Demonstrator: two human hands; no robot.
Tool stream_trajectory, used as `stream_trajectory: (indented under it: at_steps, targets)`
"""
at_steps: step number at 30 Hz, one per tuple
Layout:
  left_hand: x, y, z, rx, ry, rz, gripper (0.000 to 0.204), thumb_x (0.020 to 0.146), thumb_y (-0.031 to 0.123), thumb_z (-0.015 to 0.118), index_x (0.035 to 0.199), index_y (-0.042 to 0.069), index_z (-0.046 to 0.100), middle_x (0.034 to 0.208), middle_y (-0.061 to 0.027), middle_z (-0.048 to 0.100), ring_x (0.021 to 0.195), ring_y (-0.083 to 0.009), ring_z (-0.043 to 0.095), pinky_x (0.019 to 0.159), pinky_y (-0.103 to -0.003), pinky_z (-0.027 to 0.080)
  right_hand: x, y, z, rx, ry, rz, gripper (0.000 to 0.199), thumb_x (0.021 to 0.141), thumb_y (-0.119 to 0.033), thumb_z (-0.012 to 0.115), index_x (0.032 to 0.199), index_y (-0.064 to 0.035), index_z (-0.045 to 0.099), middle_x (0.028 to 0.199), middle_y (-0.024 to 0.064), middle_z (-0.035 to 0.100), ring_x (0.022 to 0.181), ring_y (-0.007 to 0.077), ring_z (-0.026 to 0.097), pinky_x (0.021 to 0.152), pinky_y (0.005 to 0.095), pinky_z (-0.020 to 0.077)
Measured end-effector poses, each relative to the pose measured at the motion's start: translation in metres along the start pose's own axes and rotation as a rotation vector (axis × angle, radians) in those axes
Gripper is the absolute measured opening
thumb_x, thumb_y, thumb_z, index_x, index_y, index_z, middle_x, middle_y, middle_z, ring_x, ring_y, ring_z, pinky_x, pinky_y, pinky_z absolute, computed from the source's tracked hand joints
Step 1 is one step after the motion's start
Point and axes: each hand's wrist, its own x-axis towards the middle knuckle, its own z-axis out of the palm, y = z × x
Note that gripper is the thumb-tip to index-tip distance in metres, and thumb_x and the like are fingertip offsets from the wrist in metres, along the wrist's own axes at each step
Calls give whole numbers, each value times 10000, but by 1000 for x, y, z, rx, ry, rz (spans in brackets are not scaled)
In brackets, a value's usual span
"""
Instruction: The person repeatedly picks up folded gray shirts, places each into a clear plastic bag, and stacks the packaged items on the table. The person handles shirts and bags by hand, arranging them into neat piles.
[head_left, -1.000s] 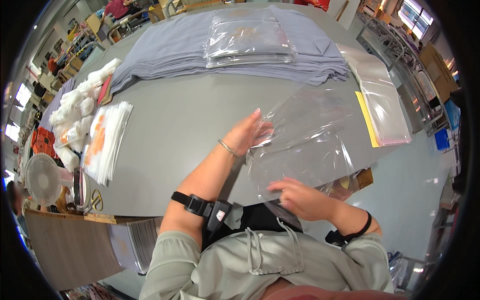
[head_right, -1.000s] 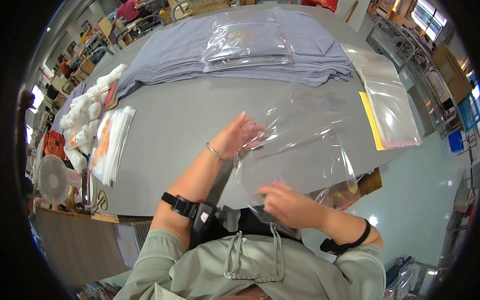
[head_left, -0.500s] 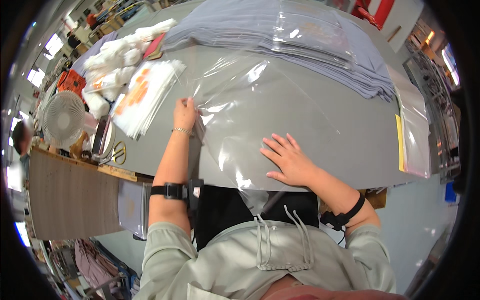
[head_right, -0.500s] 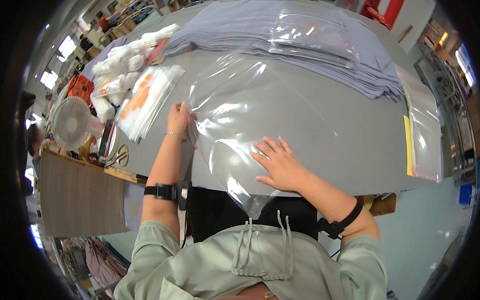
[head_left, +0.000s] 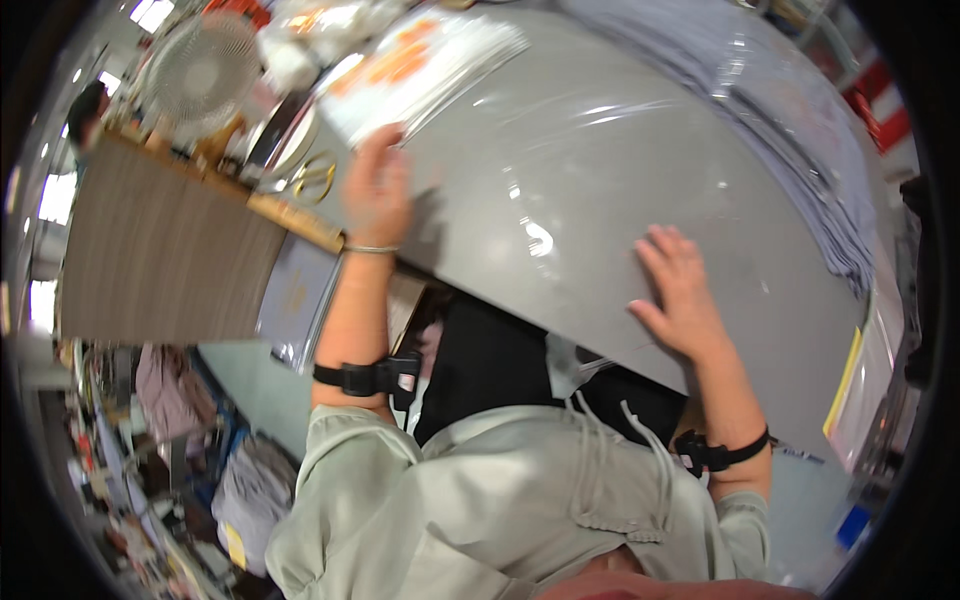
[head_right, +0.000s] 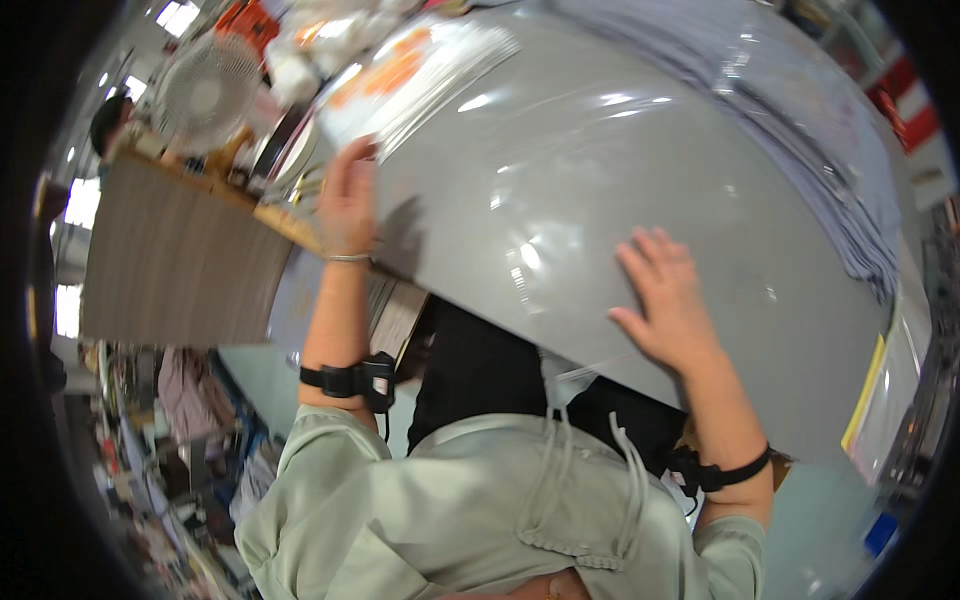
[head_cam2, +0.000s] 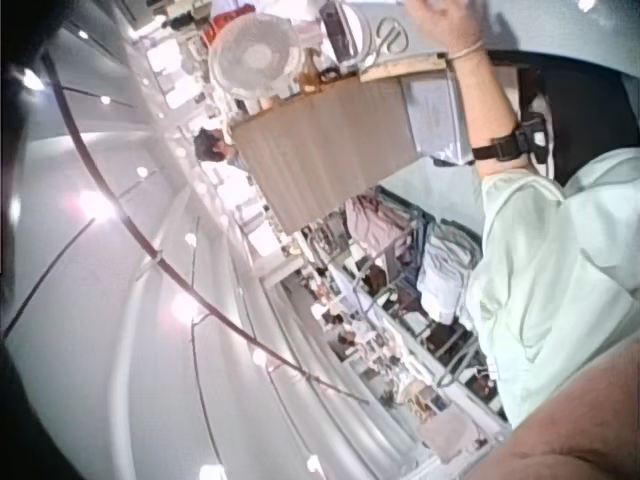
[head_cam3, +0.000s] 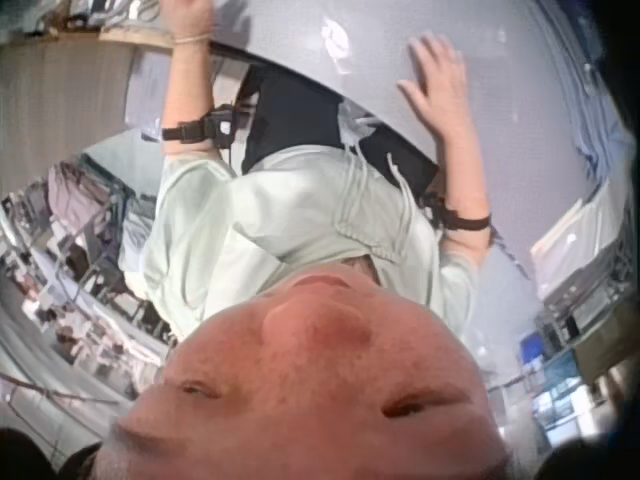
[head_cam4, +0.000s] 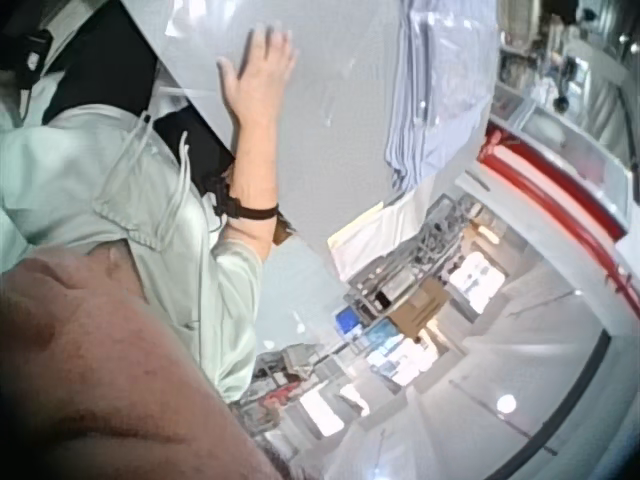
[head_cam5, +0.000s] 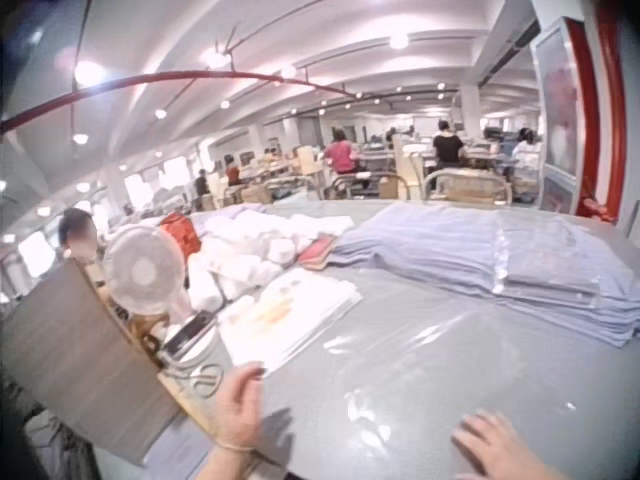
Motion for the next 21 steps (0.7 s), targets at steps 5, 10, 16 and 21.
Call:
stream_trajectory:
  at_steps: [5,10,16,21]
  targets:
    - [-103,-137,-255,812,470,-480,241,880,179,531,933,-25,649,913,-171,674,854,-260,651,788,-351,496,5,2,-4,-33,-23,38,672,706,-164,679,1324,-55,436,1428,157,346,1331,377,287,1095,460,247]
    - [-265,-232,-339,1014,-7,-1263,359,866,287,475,1009,-10,617,931,-224,643,870,-328,637,728,-438,482,18,-1,-1,-32,-43,44,663,712,-76,632,1341,-54,423,1445,159,325,1346,354,278,1106,428,235]
    - [-292,-228,-301,639,461,-1508,332,823,239,518,880,-48,675,835,-204,673,762,-299,665,668,-416,508,23,-10,-8,-34,-63,36,608,791,-138,549,1371,-51,388,1455,150,315,1360,333,267,1114,414,213]
    - [-273,-221,-309,525,573,-1567,274,773,227,708,868,-29,688,815,-127,683,751,-239,651,707,-388,512,18,-7,-12,-42,-63,68,582,844,-198,538,1383,-48,376,1466,148,306,1360,318,280,1109,413,217]
